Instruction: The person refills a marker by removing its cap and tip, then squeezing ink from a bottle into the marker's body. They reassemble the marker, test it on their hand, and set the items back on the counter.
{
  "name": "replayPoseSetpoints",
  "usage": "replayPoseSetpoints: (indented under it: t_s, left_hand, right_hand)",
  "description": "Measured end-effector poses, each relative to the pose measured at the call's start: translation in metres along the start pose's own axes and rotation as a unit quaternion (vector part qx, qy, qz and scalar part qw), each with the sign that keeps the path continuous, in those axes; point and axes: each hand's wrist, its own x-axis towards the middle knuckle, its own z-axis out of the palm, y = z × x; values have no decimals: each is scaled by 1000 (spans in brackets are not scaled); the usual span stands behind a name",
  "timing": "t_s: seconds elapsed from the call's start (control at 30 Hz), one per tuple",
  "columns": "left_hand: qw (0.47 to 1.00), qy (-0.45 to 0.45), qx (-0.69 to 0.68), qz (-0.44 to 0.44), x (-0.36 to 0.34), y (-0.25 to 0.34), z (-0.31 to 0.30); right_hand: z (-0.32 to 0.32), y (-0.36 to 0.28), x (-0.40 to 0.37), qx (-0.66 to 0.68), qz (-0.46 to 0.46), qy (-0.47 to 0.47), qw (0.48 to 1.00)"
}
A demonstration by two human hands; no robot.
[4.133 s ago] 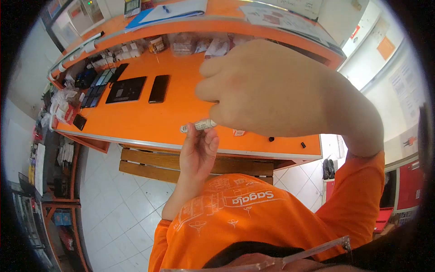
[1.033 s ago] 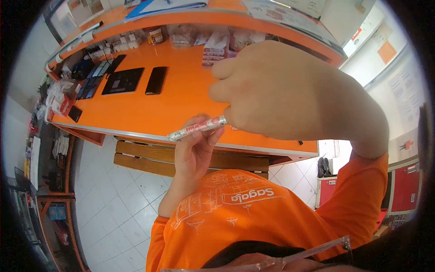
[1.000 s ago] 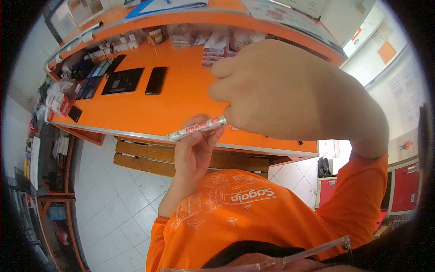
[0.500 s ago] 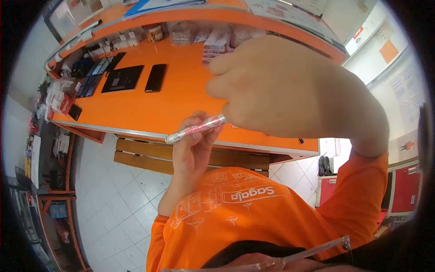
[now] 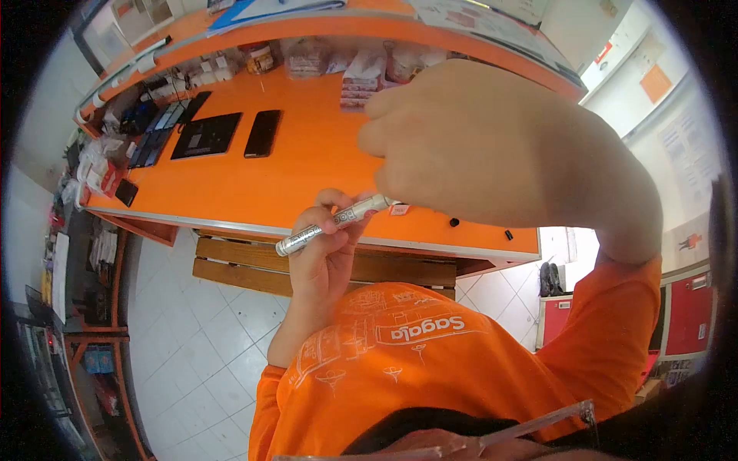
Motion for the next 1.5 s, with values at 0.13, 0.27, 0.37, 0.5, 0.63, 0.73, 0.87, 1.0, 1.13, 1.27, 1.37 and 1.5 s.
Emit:
replayPoseSetpoints:
  t_s: [0.13,0.27,0.37,0.5,0.63,0.73,0.87,1.0,1.13,1.27,1.37,1.5]
  left_hand:
    - [1000,-4,10,1,-2,1,0]
    - [1000,-7,12,9,-1,2,0]
    - [1000,-16,-1,13,0,3,-1]
    - [1000,-5,-1,11,0,4,0]
    - [1000,-2,-6,3,1,6,-2]
    - [1000,-2,-8,2,2,7,-1]
    - [1000,12,-17,-2,1,7,-2]
    - [1000,17,-24,-5,3,9,0]
    - [999,18,-28,-10,5,10,0]
    - [999,23,-28,-10,5,10,0]
    - [999,23,-34,-7,5,10,0]
    - [999,19,-33,-5,5,10,-1]
  right_hand:
    - [18,3,1,-38,-56,191,979]
    - [14,-5,8,-117,6,-52,992]
    - [25,3,4,-3,4,38,999]
    - [26,4,7,11,-9,45,999]
    - [37,4,12,33,-8,215,976]
    - [11,-1,18,-58,-19,11,998]
    - [5,1,23,-26,-34,-29,999]
    - [6,3,24,6,-36,-31,999]
    - [-2,1,27,4,-36,-68,997]
    - [15,6,27,21,-59,-25,998]
    - [18,2,25,-160,-30,-65,984]
    - [8,5,28,0,-38,-2,999]
